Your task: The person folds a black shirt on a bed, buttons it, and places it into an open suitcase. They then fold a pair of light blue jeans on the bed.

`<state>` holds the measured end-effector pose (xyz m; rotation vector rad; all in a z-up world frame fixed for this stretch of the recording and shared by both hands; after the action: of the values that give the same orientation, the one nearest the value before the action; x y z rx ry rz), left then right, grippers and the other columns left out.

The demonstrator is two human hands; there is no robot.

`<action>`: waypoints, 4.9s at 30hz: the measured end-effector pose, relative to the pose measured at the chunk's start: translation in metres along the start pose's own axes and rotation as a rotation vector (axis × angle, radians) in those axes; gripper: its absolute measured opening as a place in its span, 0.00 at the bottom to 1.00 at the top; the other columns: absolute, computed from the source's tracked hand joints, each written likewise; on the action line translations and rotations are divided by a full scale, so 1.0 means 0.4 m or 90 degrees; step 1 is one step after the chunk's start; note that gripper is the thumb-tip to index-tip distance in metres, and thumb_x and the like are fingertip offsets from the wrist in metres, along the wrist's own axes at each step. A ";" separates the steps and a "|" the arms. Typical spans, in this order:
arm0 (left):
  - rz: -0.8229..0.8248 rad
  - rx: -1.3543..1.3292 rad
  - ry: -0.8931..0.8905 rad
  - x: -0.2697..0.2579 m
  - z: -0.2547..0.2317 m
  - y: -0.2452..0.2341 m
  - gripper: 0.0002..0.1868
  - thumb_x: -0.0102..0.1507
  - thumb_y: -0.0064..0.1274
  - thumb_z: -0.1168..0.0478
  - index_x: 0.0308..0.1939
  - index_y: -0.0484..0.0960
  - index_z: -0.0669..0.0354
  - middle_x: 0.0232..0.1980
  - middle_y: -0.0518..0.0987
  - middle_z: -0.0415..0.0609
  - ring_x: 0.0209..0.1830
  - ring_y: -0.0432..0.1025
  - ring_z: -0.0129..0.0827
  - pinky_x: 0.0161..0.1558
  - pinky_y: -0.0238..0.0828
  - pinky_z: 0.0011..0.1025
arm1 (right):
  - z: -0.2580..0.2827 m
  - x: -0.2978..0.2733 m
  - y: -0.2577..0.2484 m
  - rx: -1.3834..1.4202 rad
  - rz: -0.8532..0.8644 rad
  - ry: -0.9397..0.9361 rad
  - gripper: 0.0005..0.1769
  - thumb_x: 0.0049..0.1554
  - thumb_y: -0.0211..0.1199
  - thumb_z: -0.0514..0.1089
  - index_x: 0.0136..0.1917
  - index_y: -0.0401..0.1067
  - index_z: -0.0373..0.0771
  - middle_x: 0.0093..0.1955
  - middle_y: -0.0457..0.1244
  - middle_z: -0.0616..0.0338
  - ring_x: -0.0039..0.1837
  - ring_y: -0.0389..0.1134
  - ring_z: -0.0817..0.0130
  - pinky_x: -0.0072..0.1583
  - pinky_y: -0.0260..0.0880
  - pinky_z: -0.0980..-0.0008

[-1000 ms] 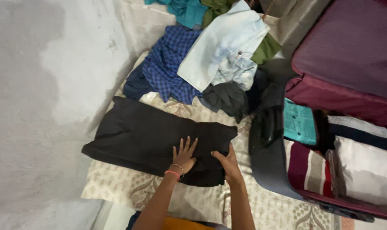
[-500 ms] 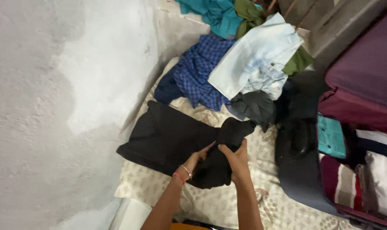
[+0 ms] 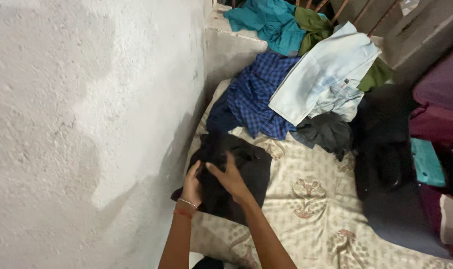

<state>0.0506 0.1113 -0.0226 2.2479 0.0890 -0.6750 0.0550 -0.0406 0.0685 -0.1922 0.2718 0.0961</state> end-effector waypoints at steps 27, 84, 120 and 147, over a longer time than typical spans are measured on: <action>-0.240 0.934 0.184 0.056 -0.065 -0.146 0.50 0.54 0.67 0.33 0.63 0.72 0.73 0.63 0.75 0.70 0.65 0.70 0.58 0.66 0.65 0.45 | -0.442 -0.007 -0.220 -0.198 -0.500 0.154 0.42 0.54 0.70 0.63 0.66 0.64 0.30 0.65 0.57 0.34 0.63 0.61 0.43 0.64 0.64 0.53; 0.145 1.231 0.689 -0.174 0.472 0.422 0.16 0.59 0.54 0.69 0.50 0.83 0.49 0.49 0.76 0.42 0.50 0.70 0.38 0.57 0.61 0.40 | -0.398 -0.417 -0.629 -0.456 -0.268 -0.246 0.10 0.62 0.62 0.38 0.57 0.74 0.42 0.63 0.67 0.59 0.73 0.64 0.57 0.75 0.56 0.46; 0.159 0.749 0.242 0.208 0.577 0.442 0.12 0.70 0.51 0.58 0.54 0.78 0.58 0.42 0.81 0.50 0.41 0.77 0.39 0.46 0.73 0.35 | -0.516 -0.079 -0.623 -0.040 -0.400 0.070 0.13 0.61 0.64 0.46 0.48 0.76 0.32 0.36 0.71 0.54 0.38 0.73 0.70 0.42 0.74 0.70; 0.099 0.920 0.256 0.166 0.507 0.645 0.10 0.64 0.59 0.52 0.38 0.85 0.54 0.37 0.84 0.44 0.33 0.80 0.35 0.35 0.73 0.35 | -0.443 -0.092 -0.757 0.276 -0.307 0.193 0.18 0.62 0.61 0.43 0.63 0.73 0.34 0.53 0.67 0.58 0.51 0.66 0.71 0.51 0.68 0.71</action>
<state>0.0867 -0.2205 0.0018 3.6782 -0.5448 -0.1066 0.0104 -0.3746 -0.0357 0.1647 0.5322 -0.4718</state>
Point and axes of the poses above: each hand's wrist, its own x-axis towards the middle knuckle, its own y-axis out of the palm, z = x × y, the point moved 3 cm from there along x, towards the middle knuckle
